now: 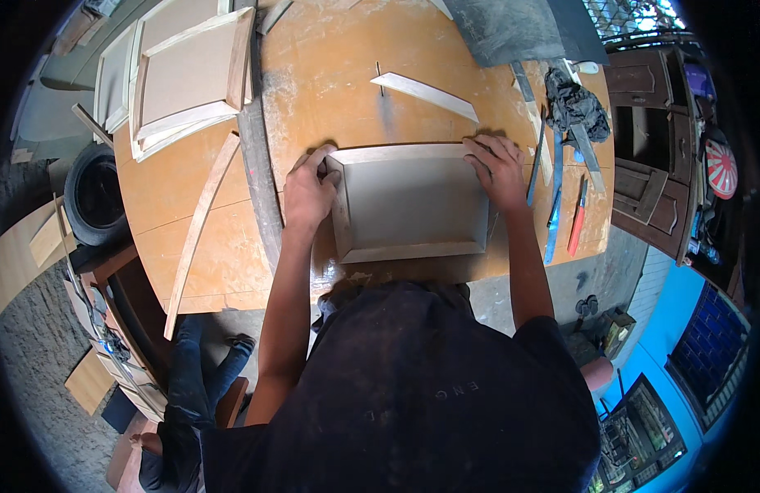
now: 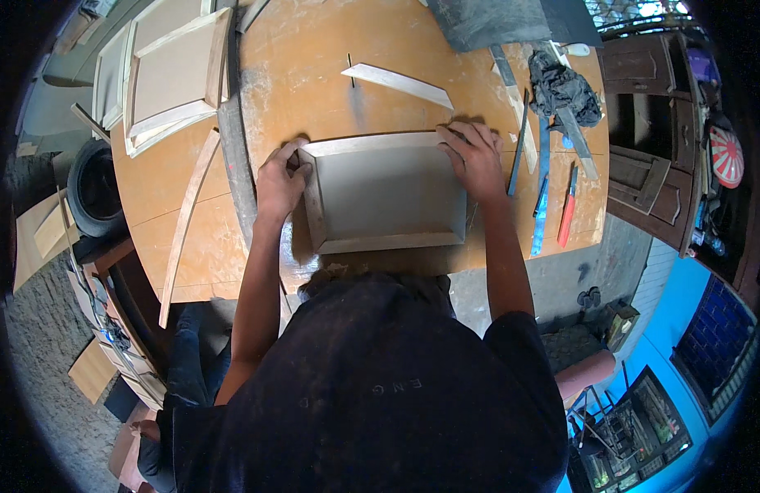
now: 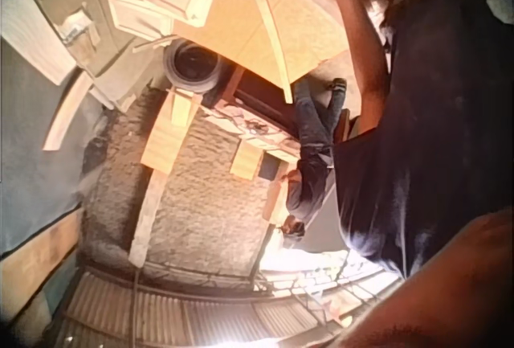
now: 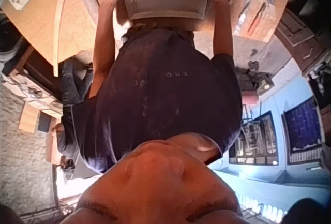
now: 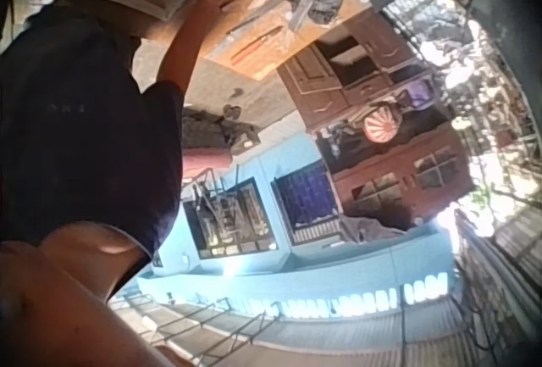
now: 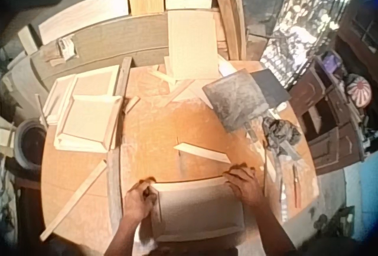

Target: Assembling wooden pieces to form a frame or box on a workshop workbench.

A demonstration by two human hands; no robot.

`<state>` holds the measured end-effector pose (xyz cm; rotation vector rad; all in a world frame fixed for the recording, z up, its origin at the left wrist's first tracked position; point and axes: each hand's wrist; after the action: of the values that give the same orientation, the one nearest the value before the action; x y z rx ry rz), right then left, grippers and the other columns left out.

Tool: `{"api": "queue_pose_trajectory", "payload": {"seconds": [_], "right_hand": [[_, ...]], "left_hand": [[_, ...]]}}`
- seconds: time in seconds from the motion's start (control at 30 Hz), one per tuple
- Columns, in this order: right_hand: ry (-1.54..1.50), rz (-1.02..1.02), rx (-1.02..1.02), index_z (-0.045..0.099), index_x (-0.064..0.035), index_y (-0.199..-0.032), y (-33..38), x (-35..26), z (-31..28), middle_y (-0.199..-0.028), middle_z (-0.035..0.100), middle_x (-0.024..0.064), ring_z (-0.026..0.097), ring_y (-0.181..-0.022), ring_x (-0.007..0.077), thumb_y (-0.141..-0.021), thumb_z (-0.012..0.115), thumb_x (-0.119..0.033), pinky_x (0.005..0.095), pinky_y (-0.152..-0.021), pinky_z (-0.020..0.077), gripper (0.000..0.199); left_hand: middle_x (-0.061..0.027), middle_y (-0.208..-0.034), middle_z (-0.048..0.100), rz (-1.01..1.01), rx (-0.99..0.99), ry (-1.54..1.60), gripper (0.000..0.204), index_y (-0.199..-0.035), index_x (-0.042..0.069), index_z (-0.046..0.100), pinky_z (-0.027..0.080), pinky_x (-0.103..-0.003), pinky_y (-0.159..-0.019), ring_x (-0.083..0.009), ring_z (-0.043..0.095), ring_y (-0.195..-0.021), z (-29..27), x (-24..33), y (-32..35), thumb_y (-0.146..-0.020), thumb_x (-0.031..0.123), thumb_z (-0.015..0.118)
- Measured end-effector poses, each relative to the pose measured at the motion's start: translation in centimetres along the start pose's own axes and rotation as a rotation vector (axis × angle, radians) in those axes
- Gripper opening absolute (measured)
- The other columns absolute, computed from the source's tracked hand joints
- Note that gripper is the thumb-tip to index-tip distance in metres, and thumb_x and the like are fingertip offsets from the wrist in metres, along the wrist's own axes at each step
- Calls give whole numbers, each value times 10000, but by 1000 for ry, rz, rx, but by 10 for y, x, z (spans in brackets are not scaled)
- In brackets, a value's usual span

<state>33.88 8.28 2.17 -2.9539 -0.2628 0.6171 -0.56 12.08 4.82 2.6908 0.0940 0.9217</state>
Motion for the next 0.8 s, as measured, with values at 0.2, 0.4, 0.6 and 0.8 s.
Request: {"api": "queue_pose_trajectory", "payload": {"seconds": [0.2, 0.4, 0.6, 0.8], "right_hand": [[15, 2, 31, 721, -183, -1181, 0, 0, 1, -1174, 645, -6, 551, -1143, 220, -868, 722, -251, 411, -971, 371, 321], [3, 4, 49, 713, -160, -1177, 0, 1, 1, -1179, 644, 9, 552, -1148, 225, -874, 715, -253, 409, -963, 381, 317], [-17, 5, 39, 705, -146, -1187, 0, 4, 4, -1179, 641, 25, 552, -1150, 238, -878, 716, -265, 408, -961, 388, 331], [12, 6, 69, 707, -130, -1182, 2, 5, 2, -1179, 639, 37, 557, -1140, 254, -875, 723, -270, 412, -952, 409, 338]], "left_hand": [[-135, -916, 666, -2, -1, -6, 480, -1257, 144, 667, 542, -368, -766, -243, 670, -755, 1, 0, -3, -798, 53, 771], [-144, -921, 668, 87, 44, -24, 476, -1241, 122, 661, 538, -387, -756, -274, 667, -766, 3, -3, -2, -783, 48, 772], [-164, -941, 663, 95, 33, -22, 494, -1263, 116, 647, 535, -401, -774, -292, 668, -779, 2, -4, -4, -788, 50, 767], [-161, -1076, 664, 6, -54, -20, 486, -1266, 122, 635, 538, -427, -880, -333, 672, -964, -4, 7, -4, -796, 58, 741]]}}
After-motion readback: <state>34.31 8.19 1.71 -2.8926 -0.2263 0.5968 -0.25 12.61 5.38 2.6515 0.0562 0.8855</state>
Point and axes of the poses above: each hand's wrist, its own y-axis away from the middle knuckle, its own z-axis out of the palm, x = y × z
